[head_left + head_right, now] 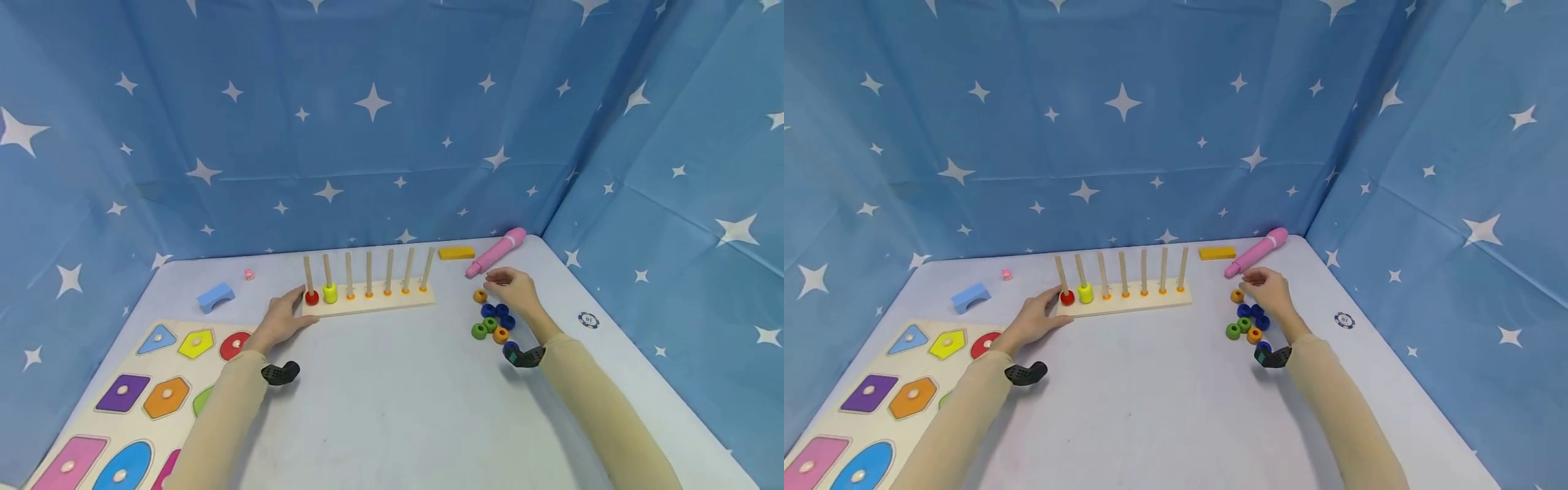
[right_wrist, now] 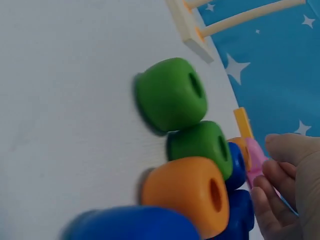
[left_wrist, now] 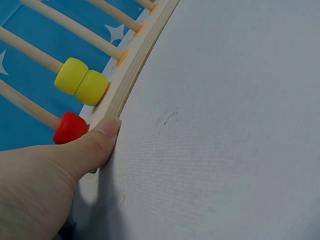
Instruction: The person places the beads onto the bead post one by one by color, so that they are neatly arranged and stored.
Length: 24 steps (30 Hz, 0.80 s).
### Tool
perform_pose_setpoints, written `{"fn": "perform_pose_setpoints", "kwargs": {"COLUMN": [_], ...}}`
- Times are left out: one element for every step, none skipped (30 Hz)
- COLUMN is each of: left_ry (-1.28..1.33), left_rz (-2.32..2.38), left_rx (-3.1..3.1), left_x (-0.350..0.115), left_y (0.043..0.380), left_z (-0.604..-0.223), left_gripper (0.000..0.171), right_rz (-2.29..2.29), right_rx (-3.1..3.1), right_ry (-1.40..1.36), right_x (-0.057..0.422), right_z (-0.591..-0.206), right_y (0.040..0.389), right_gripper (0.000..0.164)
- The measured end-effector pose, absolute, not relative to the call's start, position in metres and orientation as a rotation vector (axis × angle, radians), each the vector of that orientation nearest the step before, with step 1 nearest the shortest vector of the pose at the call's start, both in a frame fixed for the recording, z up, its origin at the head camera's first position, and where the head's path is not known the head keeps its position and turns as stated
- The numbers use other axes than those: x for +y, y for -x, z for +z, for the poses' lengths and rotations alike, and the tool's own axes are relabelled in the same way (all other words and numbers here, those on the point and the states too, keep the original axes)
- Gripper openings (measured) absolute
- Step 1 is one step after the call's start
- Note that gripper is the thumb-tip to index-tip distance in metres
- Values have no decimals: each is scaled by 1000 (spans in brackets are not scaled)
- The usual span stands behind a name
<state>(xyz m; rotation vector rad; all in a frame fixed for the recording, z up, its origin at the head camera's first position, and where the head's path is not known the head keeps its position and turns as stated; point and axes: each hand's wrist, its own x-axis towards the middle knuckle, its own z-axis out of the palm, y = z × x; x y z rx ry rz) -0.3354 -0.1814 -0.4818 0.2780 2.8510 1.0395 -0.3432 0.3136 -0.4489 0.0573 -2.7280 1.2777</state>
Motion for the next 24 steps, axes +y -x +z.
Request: {"fn": "perform_pose_setpoints", "kwargs": {"left_ry": [-288,-294,-301,-305,-307,-308,-305,-300,-296,-293,-286,-276,-270,-265,-262,-259,-254,-252,-257,-261,-264,-262,-260,-266], "left_rz": [1040,1040,1041,1042,1042,1044,1049,1051,1053,1052,1056,1060,1064,1067,1067,1069,1070,1068,1065,1059,1054,1053,1053,1050], "left_rx": [2854,2858,2861,2863,2866,2867,2867,2868,2869,2869,2866,2863,2859,2857,2855,2851,2849,2848,2849,2852,2853,2853,2853,2855], "left_x": [-181,-182,-182,-182,-183,-183,-183,-183,-183,-183,-182,-182,-182,-182,-181,-181,-181,-181,-181,-181,-180,-180,-180,-180], "left_y": [335,335,336,335,335,335,335,335,335,335,334,334,334,334,334,334,333,334,334,334,334,334,334,335], "left_z": [-482,-482,-482,-482,-482,-482,-482,-482,-482,-482,-482,-482,-482,-483,-483,-483,-483,-484,-484,-484,-483,-483,-482,-482], "left_gripper": [84,84,84,84,84,84,84,84,84,84,84,84,83,83,84,84,84,84,84,84,84,85,85,85], "right_rz": [1255,1234,1206,1185,1163,1154,1152,1148,1145,1144,1144,1134,1130,1123,1115,1105,1098,1093,1095,1095,1096,1098,1112,1130], "right_rx": [-2740,-2760,-2776,-2794,-2809,-2828,-2841,-2853,-2860,-2864,-2860,-2859,-2854,-2853,-2853,-2855,-2854,-2857,-2857,-2857,-2854,-2846,-2836,-2827], "right_ry": [-65,-73,-88,-106,-108,-107,-102,-99,-95,-87,-78,-87,-87,-89,-93,-99,-101,-103,-91,-94,-101,-109,-114,-118], "right_x": [315,315,316,316,315,314,313,312,312,311,311,311,310,309,309,308,308,307,307,307,306,306,306,305], "right_z": [-452,-455,-458,-461,-463,-466,-467,-468,-469,-470,-470,-471,-471,-470,-470,-470,-470,-469,-469,-468,-467,-466,-464,-461], "right_y": [342,340,339,338,337,338,338,338,339,339,339,340,341,341,342,343,343,344,344,344,344,345,345,345], "right_gripper": [32,32,31,32,33,34,35,35,35,35,34,34,34,33,33,33,33,32,32,32,32,32,32,32]}}
